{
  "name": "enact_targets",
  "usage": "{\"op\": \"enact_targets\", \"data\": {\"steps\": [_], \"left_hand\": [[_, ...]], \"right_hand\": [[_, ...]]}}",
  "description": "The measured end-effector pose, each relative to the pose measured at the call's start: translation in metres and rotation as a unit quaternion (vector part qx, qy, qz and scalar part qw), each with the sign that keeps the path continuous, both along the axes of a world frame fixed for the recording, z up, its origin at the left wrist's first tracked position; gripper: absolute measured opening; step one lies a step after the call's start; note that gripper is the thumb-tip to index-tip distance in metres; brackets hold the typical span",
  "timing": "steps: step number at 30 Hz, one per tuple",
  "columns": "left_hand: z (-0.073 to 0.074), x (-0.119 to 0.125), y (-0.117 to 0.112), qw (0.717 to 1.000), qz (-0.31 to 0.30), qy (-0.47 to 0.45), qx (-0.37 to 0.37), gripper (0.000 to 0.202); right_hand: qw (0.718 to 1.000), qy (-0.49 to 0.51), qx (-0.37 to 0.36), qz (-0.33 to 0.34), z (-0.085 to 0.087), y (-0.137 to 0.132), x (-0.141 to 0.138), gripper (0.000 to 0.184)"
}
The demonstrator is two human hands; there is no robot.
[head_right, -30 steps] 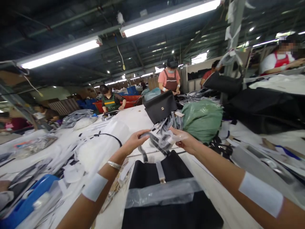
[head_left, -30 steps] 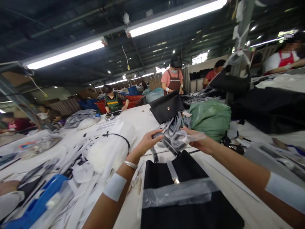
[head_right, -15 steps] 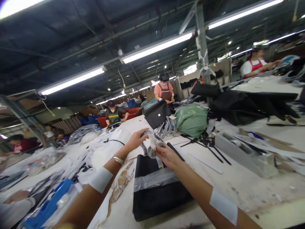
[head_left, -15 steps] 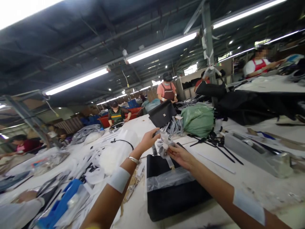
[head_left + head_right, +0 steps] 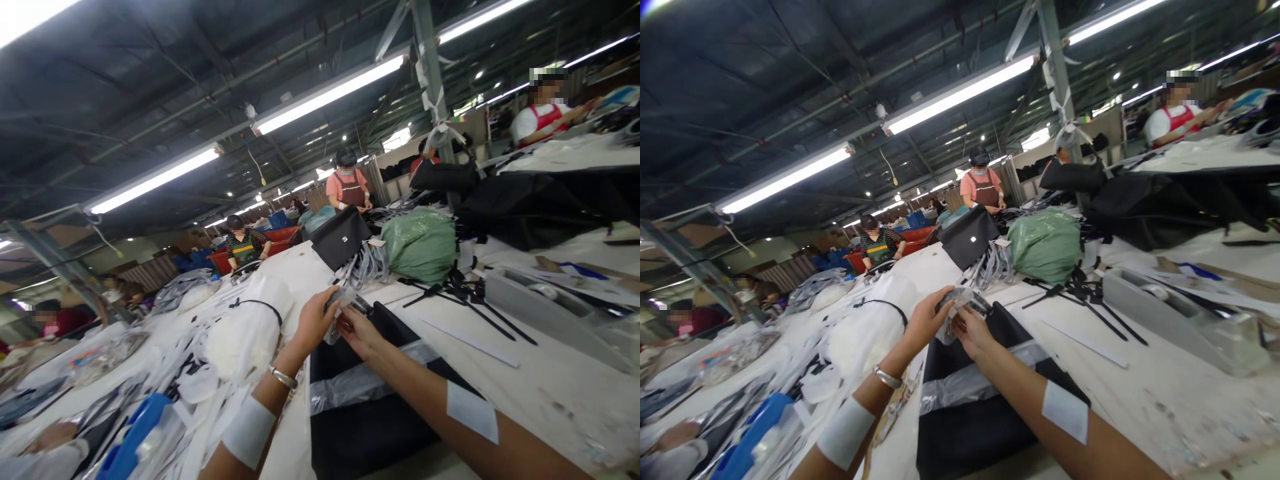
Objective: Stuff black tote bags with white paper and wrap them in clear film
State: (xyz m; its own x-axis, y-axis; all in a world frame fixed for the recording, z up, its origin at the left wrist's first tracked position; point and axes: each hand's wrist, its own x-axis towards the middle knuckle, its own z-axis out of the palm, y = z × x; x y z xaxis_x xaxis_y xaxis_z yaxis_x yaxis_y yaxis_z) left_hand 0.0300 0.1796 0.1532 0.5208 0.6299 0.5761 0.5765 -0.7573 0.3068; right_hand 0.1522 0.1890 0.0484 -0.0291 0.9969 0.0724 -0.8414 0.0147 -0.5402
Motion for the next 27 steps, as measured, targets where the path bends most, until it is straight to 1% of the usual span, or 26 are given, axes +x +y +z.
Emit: {"op": "enact_targets", "data": {"steps": [3,7,10,13,16,19,21,24,27], "left_hand": [[-0.009,-0.004,0.009,1.000,0.021,0.001,0.007,0.037],[-0.015,0.000,0.015,0.999,0.039,-0.006,0.021,0.038],[-0.020,0.011,0.020,0.998,0.050,-0.009,0.043,0.036],[-0.032,0.022,0.025,0.998,0.040,0.004,0.050,0.036],[-0.049,0.030,0.029,0.999,0.023,0.025,0.026,0.040],[-0.063,0.035,0.031,0.999,0.028,0.038,0.006,0.043],[-0.069,0.036,0.030,0.999,0.032,0.042,0.004,0.044],[-0.073,0.036,0.028,0.999,0.016,0.034,-0.013,0.048],[-0.070,0.031,0.025,0.996,-0.028,-0.010,-0.087,0.045]], "right_hand": [[0.999,0.036,0.019,-0.016,0.009,0.004,-0.004,0.023],[0.995,0.077,0.058,-0.035,0.014,0.001,-0.003,0.032],[0.990,0.102,0.082,-0.046,0.010,0.000,0.002,0.037],[0.987,0.120,0.092,-0.052,0.001,0.004,0.008,0.039],[0.986,0.131,0.090,-0.053,-0.006,0.009,0.013,0.045],[0.986,0.135,0.076,-0.060,-0.012,0.011,0.017,0.046],[0.986,0.135,0.065,-0.070,-0.015,0.011,0.018,0.046],[0.987,0.131,0.048,-0.083,-0.020,0.010,0.018,0.048],[0.987,0.125,0.035,-0.095,-0.022,0.008,0.018,0.053]]}}
